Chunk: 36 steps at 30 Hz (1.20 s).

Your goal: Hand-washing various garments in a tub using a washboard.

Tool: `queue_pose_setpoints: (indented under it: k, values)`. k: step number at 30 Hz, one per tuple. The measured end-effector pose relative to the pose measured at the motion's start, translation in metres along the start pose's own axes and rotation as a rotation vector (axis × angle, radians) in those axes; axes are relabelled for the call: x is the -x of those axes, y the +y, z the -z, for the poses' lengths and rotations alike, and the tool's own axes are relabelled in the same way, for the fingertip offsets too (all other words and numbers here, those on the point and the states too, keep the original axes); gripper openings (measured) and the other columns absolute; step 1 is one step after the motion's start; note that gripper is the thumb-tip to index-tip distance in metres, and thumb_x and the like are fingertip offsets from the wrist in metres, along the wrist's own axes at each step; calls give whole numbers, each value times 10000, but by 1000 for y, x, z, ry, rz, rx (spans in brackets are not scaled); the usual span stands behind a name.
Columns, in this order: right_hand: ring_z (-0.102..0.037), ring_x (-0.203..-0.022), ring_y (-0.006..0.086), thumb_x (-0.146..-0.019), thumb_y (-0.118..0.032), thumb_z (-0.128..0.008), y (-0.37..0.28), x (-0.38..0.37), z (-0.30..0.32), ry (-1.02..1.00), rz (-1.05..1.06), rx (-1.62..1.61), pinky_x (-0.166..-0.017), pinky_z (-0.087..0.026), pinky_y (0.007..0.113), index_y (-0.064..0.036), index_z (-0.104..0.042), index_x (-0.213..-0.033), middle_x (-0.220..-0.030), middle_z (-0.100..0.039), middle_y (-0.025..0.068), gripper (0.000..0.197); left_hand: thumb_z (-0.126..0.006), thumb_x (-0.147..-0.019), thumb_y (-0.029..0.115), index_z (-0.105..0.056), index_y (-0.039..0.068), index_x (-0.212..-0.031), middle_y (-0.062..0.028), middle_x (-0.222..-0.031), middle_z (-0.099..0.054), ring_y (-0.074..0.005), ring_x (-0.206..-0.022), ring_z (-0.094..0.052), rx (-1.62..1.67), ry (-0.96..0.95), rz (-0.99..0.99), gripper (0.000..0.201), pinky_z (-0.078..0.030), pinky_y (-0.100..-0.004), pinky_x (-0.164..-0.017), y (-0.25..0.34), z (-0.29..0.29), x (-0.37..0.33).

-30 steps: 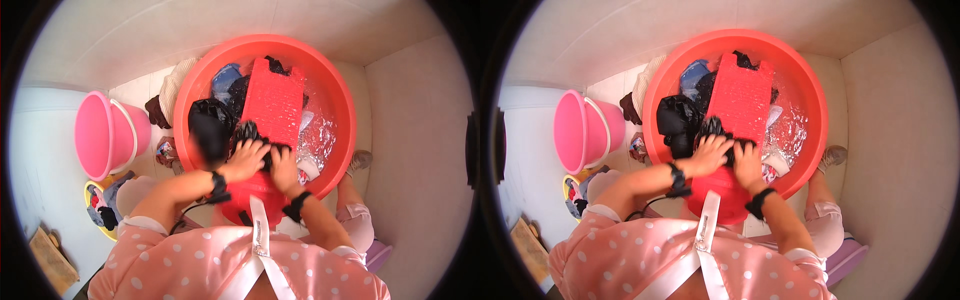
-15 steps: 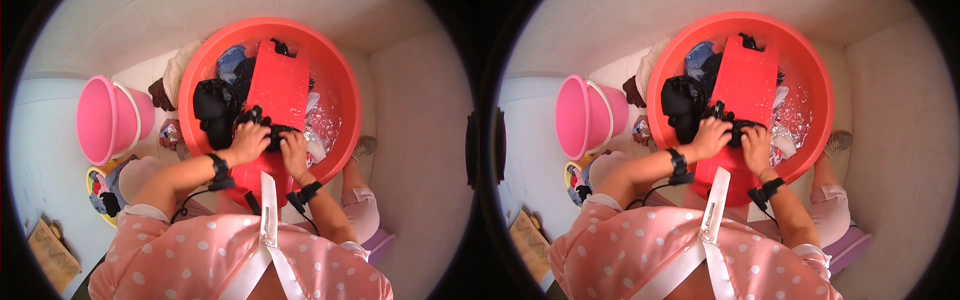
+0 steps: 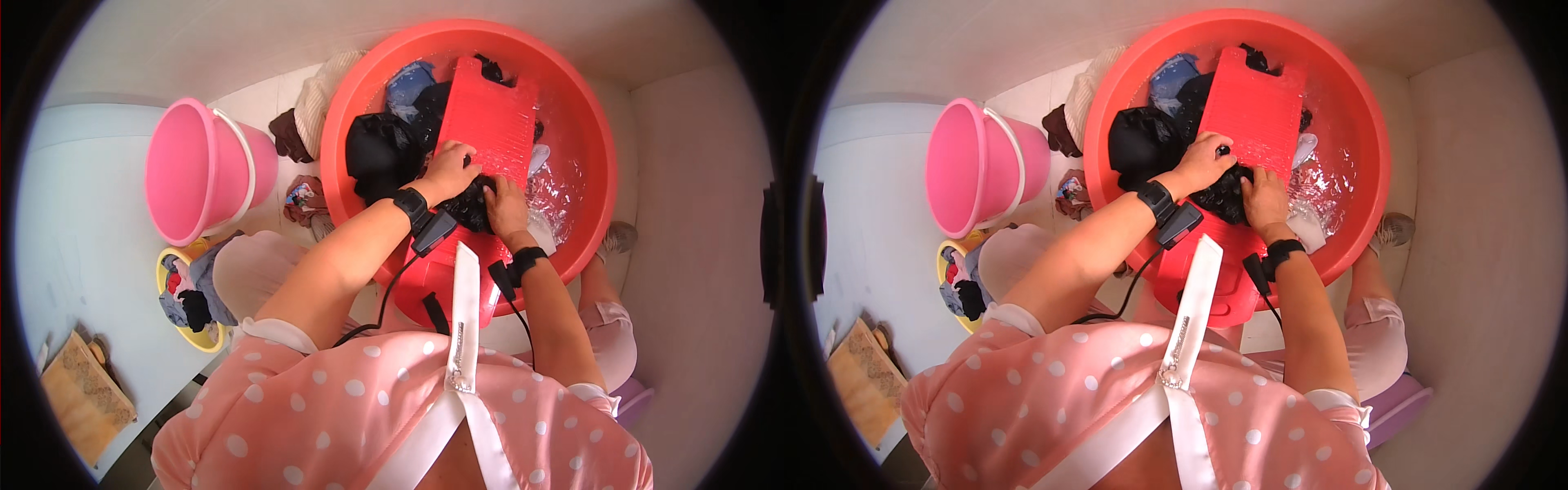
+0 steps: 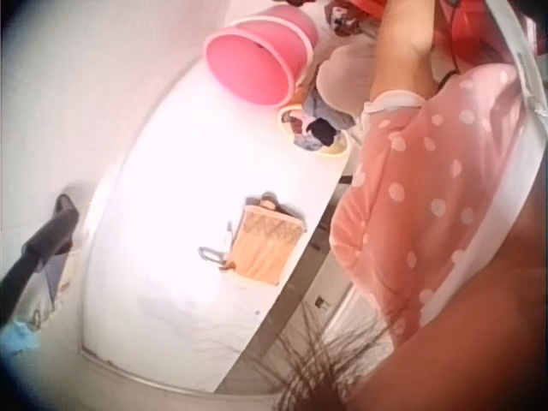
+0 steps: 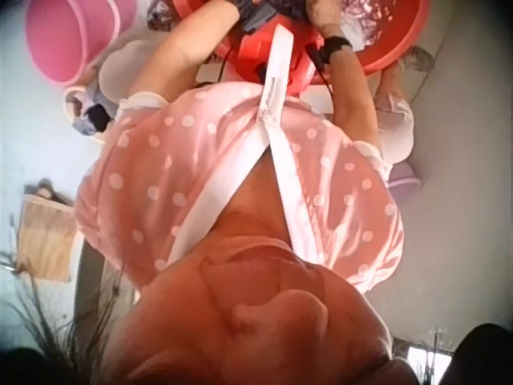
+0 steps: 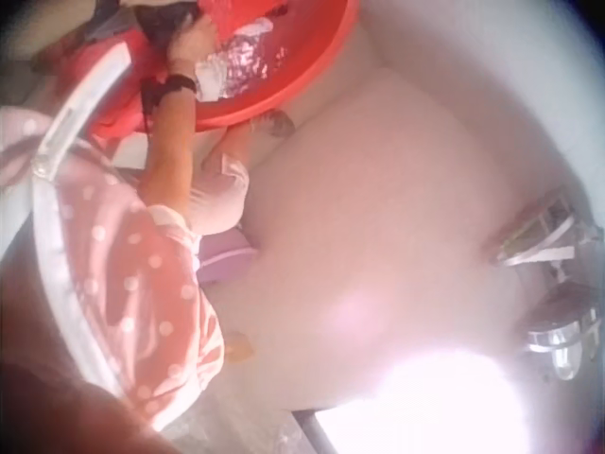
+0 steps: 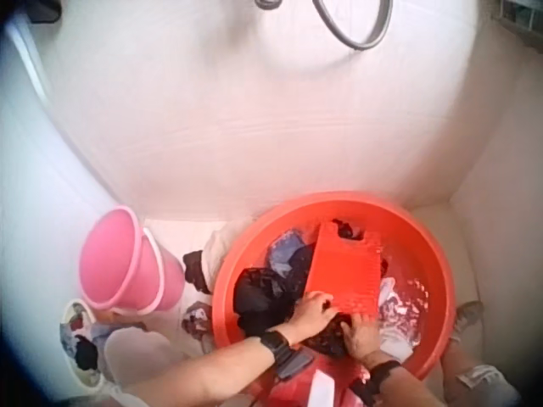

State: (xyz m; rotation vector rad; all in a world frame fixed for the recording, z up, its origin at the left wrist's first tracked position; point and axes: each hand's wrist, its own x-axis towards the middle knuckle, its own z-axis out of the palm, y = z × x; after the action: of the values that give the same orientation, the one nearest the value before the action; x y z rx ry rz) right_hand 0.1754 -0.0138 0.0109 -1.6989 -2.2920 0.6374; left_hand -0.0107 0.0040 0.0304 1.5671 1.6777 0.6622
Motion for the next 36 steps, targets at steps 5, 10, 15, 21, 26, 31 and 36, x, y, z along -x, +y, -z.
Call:
queue_pose_setpoints:
  k: [5, 10, 15, 21, 26, 31, 36]
  values:
    - [-546, -1172, 379, -970, -415, -574, -10, 3, 13, 53, -100, 8, -1000, -441, 492, -174, -615, -1295, -1232, -623, 149, 407, -601, -921, 410, -548, 151, -1387, -180, -1357, -588, -374, -1287, -507, -114, 31, 20, 537, -384, -488, -1093, 2, 18, 3]
    - [-470, -1292, 413, -1000, -420, -520, 0, 22, 4, -28, -25, -163, -1086, -357, 553, -200, -603, -1313, -1396, -544, 131, 392, -504, -979, 466, -458, 175, -1482, -161, -1392, -579, -391, -1336, -460, 103, -175, 294, 583, -346, -484, -1128, 13, 8, 31]
    - [-415, -1334, 416, -952, -383, -601, -45, 73, 29, 54, -9, 136, -1091, -300, 626, -198, -594, -1315, -1451, -485, 115, 408, -558, -966, 464, -583, 154, -1376, -123, -1278, -647, -343, -1214, -552, 133, -188, 280, 515, -391, -465, -1071, 27, 16, 65]
    - [-582, -1069, 335, -863, -161, -687, -93, 69, 91, 264, 211, -109, -946, -434, 466, -96, -680, -1106, -1130, -650, 106, 252, -573, -972, 508, -474, 45, -1396, -145, -1237, -633, -292, -1212, -564, 1276, 88, 236, 635, -392, -508, -1067, 107, 106, 20]
    - [-656, -861, 239, -868, -24, -665, -154, 63, 154, 157, 270, -479, -798, -509, 335, -28, -707, -1055, -949, -683, 94, 192, -520, -1001, 496, -486, 65, -1333, -164, -1202, -605, -316, -1195, -553, 1661, 50, -74, 545, -409, -520, -1064, 181, 211, 24]
    - [-613, -816, 141, -878, 24, -649, -229, 83, 214, 40, 372, -987, -742, -489, 264, -41, -694, -1179, -928, -645, 65, 311, -422, -1032, 512, -490, 33, -1271, -151, -1150, -570, -322, -1124, -551, 1989, 111, -215, 540, -418, -548, -1061, 226, 259, 51]
    - [-579, -776, 138, -876, 29, -653, -268, 111, 242, 2, 530, -1048, -727, -479, 270, -58, -662, -1261, -899, -617, 62, 394, -386, -1035, 529, -492, 18, -1256, -134, -1119, -567, -316, -1080, -549, 2129, 67, -335, 567, -429, -549, -1047, 257, 274, 82]
